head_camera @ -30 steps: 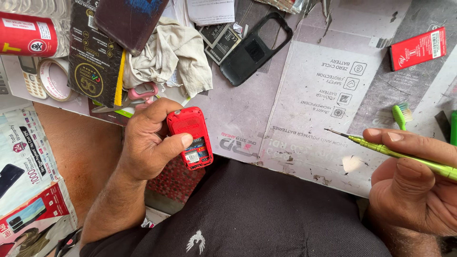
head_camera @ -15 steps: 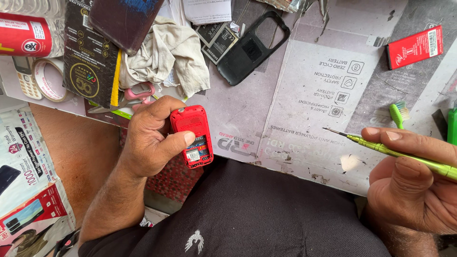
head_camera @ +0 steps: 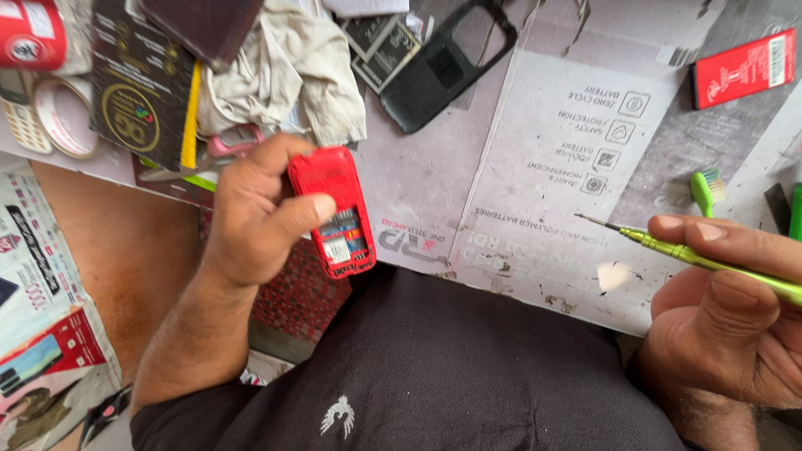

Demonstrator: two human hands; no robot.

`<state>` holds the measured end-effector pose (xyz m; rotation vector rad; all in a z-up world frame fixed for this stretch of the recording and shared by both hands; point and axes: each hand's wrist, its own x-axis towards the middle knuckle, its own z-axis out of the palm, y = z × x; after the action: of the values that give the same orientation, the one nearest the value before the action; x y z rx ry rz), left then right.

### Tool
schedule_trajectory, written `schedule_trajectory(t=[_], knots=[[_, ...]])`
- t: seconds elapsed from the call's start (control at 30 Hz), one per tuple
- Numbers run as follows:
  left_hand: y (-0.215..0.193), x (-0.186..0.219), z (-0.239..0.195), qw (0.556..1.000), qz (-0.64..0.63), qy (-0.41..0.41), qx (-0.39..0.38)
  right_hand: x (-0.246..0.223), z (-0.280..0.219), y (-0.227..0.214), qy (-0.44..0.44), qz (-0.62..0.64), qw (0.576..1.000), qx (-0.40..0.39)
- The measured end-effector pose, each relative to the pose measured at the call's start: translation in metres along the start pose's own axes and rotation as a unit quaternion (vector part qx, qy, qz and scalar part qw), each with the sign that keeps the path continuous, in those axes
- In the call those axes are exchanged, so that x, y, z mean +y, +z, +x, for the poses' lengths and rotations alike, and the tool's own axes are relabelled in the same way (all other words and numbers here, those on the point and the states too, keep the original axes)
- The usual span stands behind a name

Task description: The person uses a green precision screwdriver to adjust internal components of a red mobile phone with the back cover removed. They then reassemble the phone, power it on, and navigate the menu to verify functionality.

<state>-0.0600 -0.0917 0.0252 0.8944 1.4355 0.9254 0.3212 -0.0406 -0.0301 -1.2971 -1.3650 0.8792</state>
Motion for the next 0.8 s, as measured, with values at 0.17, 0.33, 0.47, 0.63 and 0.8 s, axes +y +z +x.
schedule_trajectory(t=[0.17, 0.33, 0.47, 0.63, 0.8], knots=[[-0.0025, -0.0064, 0.0058, 0.995, -0.100, 0.004, 0.011, -0.0024, 0.0016, -0.0003, -0.004, 0.001, 1.000, -0.006], [-0.0040, -0.0060, 0.0060, 0.997, -0.071, 0.022, 0.013, -0.0040, 0.0033, 0.0006, -0.008, 0.002, 1.000, -0.002], [-0.0043, -0.0050, 0.0033, 0.999, -0.012, 0.042, 0.026, -0.0039, 0.0037, 0.0007, -0.008, 0.002, 1.000, -0.005], [-0.0058, -0.0073, 0.0057, 0.995, -0.042, 0.076, 0.041, -0.0044, 0.0026, -0.0006, -0.009, 0.002, 1.000, -0.012], [-0.0066, -0.0098, 0.0102, 0.988, -0.108, 0.091, 0.063, -0.0062, 0.0028, -0.0012, -0.011, -0.001, 1.000, -0.015]])
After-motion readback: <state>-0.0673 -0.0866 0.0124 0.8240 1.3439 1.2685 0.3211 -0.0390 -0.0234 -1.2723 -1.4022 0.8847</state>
